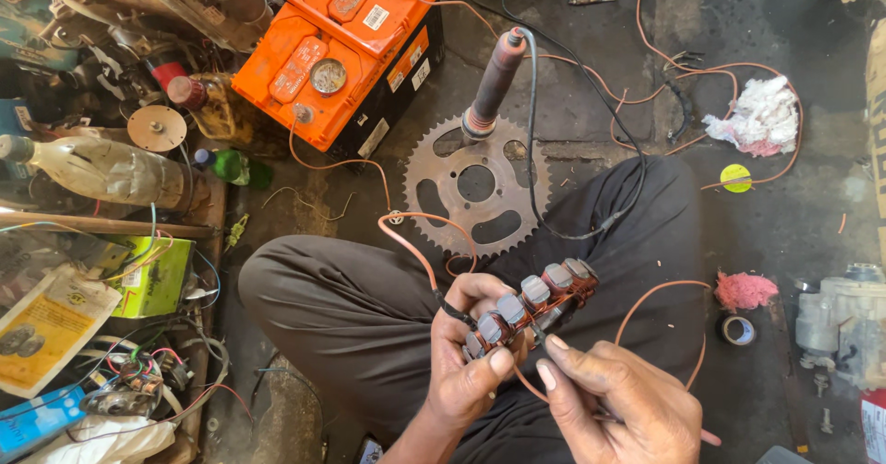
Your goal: The person sits on the workshop floor rewinding a magneto stator coil, guiding copper magnet wire around the coil poles and using pliers to cut and secure the wire ends. They rotate the coil assembly while winding, then press a metal ring bushing onto the finished coil.
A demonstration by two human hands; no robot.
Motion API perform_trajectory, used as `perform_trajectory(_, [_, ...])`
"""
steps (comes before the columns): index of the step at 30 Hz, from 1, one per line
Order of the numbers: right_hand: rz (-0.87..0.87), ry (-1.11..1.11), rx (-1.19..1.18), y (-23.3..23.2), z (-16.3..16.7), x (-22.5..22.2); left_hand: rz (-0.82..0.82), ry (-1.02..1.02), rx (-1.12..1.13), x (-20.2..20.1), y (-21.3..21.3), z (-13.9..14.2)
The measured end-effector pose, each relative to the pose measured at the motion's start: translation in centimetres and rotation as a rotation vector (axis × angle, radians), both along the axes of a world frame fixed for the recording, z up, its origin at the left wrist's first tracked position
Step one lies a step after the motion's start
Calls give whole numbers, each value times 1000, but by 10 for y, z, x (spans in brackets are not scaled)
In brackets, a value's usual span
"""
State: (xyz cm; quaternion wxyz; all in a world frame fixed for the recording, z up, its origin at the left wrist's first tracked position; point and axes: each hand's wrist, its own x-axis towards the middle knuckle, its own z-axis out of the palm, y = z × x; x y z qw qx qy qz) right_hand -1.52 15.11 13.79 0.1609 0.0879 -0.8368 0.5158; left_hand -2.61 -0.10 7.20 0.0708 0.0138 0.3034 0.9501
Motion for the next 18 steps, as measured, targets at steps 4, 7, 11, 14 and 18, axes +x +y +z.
perform_trajectory(4, [-56, -114, -76, 5, -2, 2, 67, -15, -158, -1, 1, 2])
perform_trajectory(7, [-99, -171, -131, 8, -9, 4, 129, 36, -322, 0, 2, 6])
perform_trajectory(11, [-169, -203, 16, 13, -15, 6, 202, 137, -498, 3, 10, 9])
perform_trajectory(14, [-107, -159, 98, 17, -13, 5, 223, 167, -538, 6, 16, 6])
perform_trajectory(18, [39, -88, 254, 27, 3, -2, 253, 256, -639, 7, 17, 5])
